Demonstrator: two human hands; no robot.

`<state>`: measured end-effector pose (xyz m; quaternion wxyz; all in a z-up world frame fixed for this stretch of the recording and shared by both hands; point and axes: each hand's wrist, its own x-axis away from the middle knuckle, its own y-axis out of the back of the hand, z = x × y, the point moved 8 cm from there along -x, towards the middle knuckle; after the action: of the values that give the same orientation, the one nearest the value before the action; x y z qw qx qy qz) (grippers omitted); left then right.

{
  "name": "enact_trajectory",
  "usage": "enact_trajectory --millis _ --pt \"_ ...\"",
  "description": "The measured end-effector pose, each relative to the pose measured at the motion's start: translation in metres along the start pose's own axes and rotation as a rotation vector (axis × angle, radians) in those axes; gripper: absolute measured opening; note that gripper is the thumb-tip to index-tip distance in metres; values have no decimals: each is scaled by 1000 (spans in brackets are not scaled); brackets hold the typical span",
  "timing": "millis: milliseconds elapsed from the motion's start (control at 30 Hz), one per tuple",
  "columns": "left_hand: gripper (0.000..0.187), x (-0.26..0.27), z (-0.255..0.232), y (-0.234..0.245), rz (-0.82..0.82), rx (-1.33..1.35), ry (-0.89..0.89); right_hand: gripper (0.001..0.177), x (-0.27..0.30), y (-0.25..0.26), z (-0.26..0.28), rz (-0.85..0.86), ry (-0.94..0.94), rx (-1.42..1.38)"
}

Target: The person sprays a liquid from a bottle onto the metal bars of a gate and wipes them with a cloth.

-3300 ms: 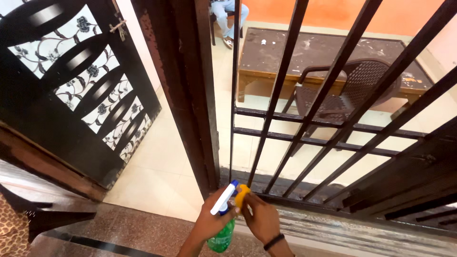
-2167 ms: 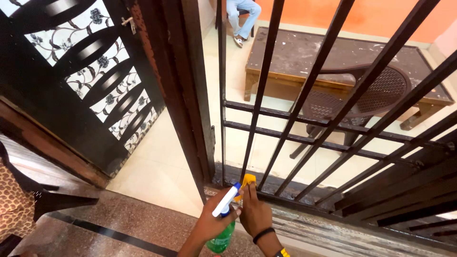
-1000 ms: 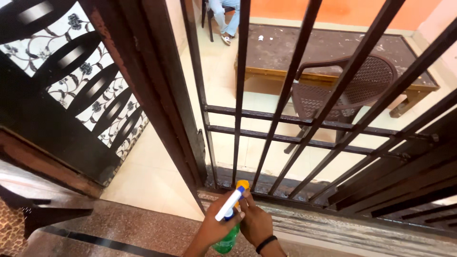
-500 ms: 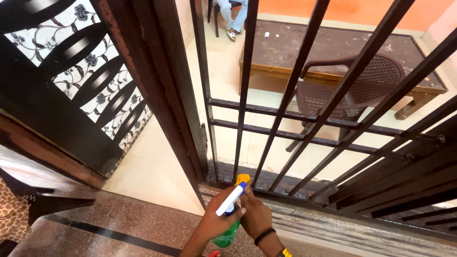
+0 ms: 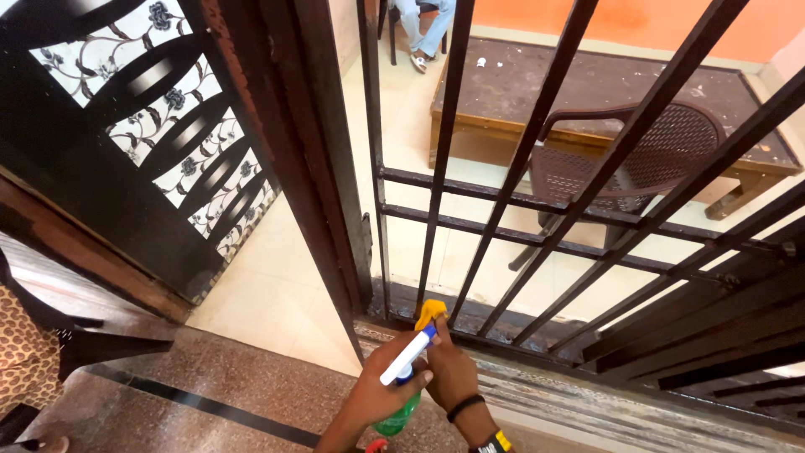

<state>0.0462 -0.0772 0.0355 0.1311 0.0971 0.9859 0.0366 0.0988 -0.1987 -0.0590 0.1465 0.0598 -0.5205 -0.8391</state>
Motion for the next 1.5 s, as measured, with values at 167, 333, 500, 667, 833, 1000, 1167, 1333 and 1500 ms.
enact_trajectory --millis 167,333,500,667,833,1000,1167,1333,1500 --pt "62 1 10 10 -61 2 117 75 47 12 -4 -280 129 -43" --pt "56 3 1 14 -87 -19 87 72 58 30 -22 -419 -18 33" --pt "52 -1 -7 5 -44 -33 40 84 29 35 -17 -261 -57 46" --pt "54 -1 4 0 -41 -38 65 71 -2 38 -24 -257 -96 70" --pt "50 -2 -2 0 -16 5 134 74 18 40 -19 -336 49 53" --pt "53 -5 -10 7 -45 -36 97 76 44 35 -20 -205 -91 212" --pt "50 -2 -3 7 -64 -41 91 70 13 37 -21 -263 -135 217" --pt "54 -3 0 4 -74 -57 44 68 3 38 -25 -337 -83 167" --pt "52 -4 0 2 -41 -34 79 75 47 22 -35 -140 -73 147"
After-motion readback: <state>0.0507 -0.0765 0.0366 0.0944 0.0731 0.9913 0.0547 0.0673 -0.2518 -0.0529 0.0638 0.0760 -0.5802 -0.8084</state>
